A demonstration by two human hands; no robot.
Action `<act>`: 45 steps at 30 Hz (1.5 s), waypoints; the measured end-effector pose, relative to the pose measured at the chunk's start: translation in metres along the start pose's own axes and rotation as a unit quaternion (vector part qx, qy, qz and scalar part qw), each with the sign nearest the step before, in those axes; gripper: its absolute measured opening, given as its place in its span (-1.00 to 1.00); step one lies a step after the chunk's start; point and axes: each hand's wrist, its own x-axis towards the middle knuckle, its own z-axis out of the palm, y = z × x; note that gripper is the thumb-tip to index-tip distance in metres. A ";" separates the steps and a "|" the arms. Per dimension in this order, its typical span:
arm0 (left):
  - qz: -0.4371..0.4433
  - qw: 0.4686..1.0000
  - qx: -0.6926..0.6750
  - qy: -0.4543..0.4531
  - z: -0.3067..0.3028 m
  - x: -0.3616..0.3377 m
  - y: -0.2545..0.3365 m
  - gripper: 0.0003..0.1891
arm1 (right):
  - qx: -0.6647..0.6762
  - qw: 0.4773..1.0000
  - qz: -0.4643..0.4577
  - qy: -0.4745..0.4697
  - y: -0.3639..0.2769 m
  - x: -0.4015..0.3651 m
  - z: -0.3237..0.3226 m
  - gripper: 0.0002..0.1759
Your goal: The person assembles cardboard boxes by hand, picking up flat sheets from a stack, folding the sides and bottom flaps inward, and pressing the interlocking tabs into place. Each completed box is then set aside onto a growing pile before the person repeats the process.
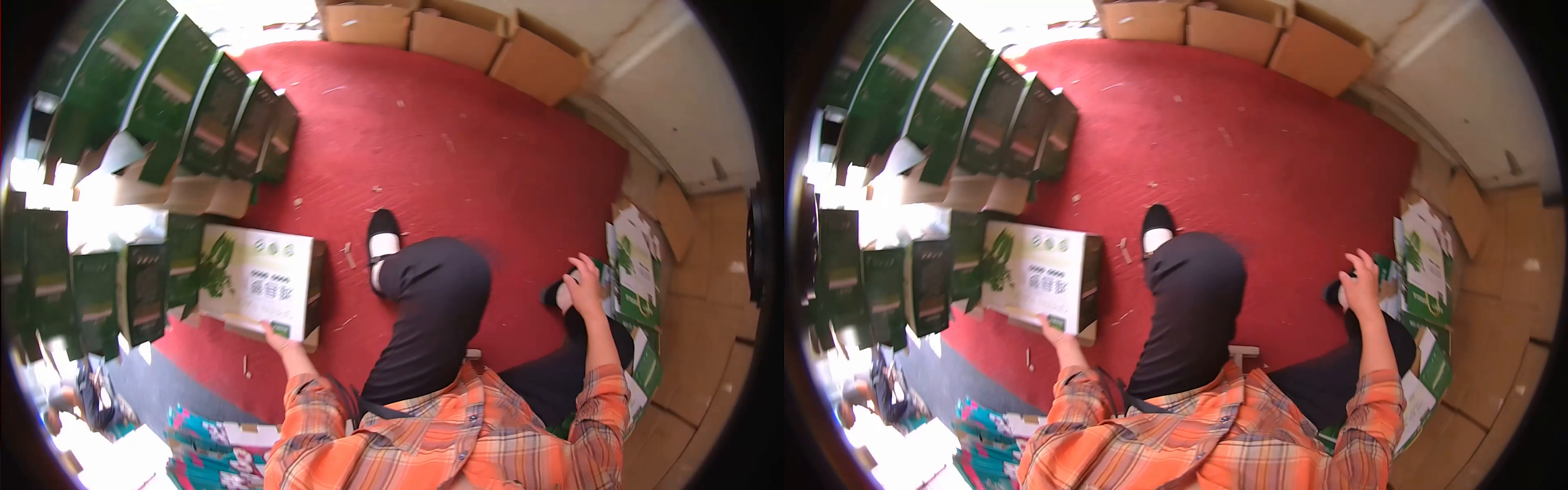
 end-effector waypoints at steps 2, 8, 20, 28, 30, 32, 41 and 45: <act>0.011 0.999 0.036 0.032 -0.014 0.007 -0.002 -0.39 | 0.006 1.000 -0.013 0.018 0.010 -0.001 -0.009 -0.49; -0.038 0.997 0.058 0.026 -0.026 0.023 0.006 -0.41 | 0.018 1.000 0.007 0.015 0.008 0.002 -0.069 -0.59; 0.105 0.840 0.503 0.173 0.011 -0.009 0.043 -0.44 | 0.240 0.881 0.383 0.143 0.211 -0.105 -0.064 -0.64; 0.382 0.782 0.480 -0.114 0.251 -0.083 0.095 -0.59 | 0.004 0.894 0.423 0.147 0.219 -0.195 -0.036 -0.77; 0.424 0.758 0.441 -0.227 0.331 -0.159 0.078 -0.62 | -0.111 0.891 0.374 0.233 0.200 -0.204 -0.044 -0.68; 0.426 0.714 0.422 -0.361 0.381 -0.199 0.058 -0.65 | -0.108 0.880 0.406 0.221 0.187 -0.207 -0.052 -0.57; 0.293 0.488 0.546 -0.615 0.432 -0.292 -0.106 -0.73 | -0.202 0.919 0.297 0.161 0.208 -0.139 -0.052 -0.47; 0.333 0.374 0.605 -0.618 0.425 -0.295 -0.123 -0.69 | -0.226 0.913 0.328 0.087 0.232 -0.080 -0.058 -0.43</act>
